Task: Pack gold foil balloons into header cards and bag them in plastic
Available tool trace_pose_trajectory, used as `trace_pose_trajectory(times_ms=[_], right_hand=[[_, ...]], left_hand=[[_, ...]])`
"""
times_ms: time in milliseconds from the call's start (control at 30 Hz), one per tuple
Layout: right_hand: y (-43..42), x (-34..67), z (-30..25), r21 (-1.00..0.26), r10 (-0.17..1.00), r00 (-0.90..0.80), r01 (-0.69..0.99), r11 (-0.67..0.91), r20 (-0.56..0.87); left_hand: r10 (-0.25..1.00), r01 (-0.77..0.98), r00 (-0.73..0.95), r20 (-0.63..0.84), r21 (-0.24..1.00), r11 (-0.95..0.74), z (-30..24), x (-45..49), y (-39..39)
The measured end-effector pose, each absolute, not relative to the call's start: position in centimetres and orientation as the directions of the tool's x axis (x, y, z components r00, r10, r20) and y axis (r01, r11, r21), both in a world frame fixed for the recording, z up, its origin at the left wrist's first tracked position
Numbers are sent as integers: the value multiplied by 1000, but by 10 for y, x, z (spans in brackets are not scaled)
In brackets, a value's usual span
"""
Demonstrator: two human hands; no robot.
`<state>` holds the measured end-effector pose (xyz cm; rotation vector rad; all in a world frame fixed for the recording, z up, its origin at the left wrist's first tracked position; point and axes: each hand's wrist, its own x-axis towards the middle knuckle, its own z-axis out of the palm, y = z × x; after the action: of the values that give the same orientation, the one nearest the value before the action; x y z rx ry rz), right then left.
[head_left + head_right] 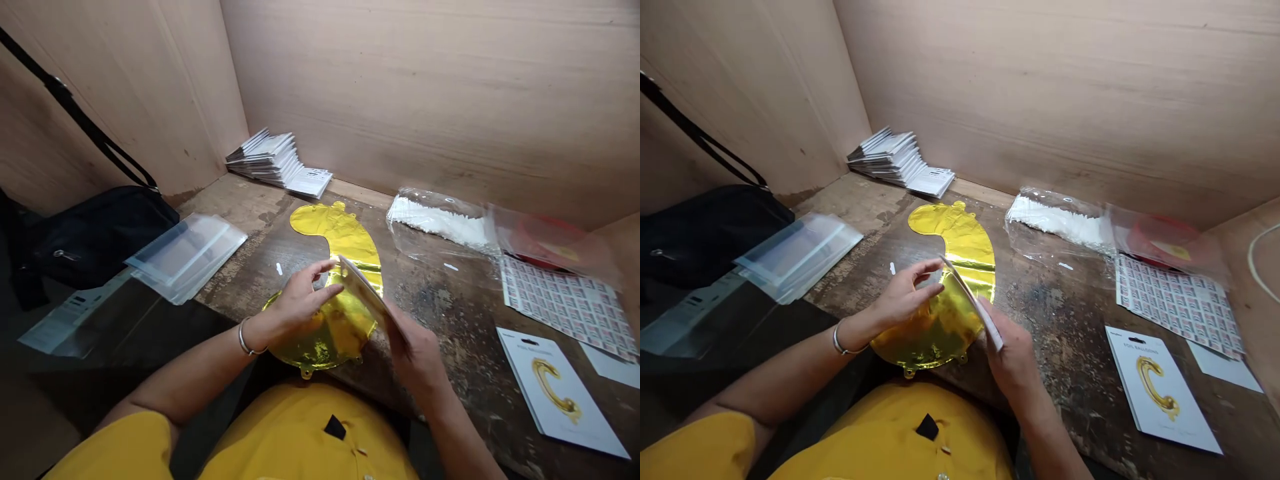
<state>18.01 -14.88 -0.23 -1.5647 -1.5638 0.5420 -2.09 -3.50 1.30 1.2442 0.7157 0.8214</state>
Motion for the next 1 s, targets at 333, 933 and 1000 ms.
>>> trace_pose_trajectory(times_ms=[333,933,1000], right_hand=[[-146,182,-11,-658,905,65,709,255,421],[-145,143,-4,-988,949,314,151,-37,12],[-147,141,-3,-991,952,307,129,-46,-4]], left_hand=[[855,-532,442,-271,688,493,-13,-13,-68],[775,492,240,585,614,-617,10,-44,-46],[776,534,245,582,587,-609,11,-41,-47]])
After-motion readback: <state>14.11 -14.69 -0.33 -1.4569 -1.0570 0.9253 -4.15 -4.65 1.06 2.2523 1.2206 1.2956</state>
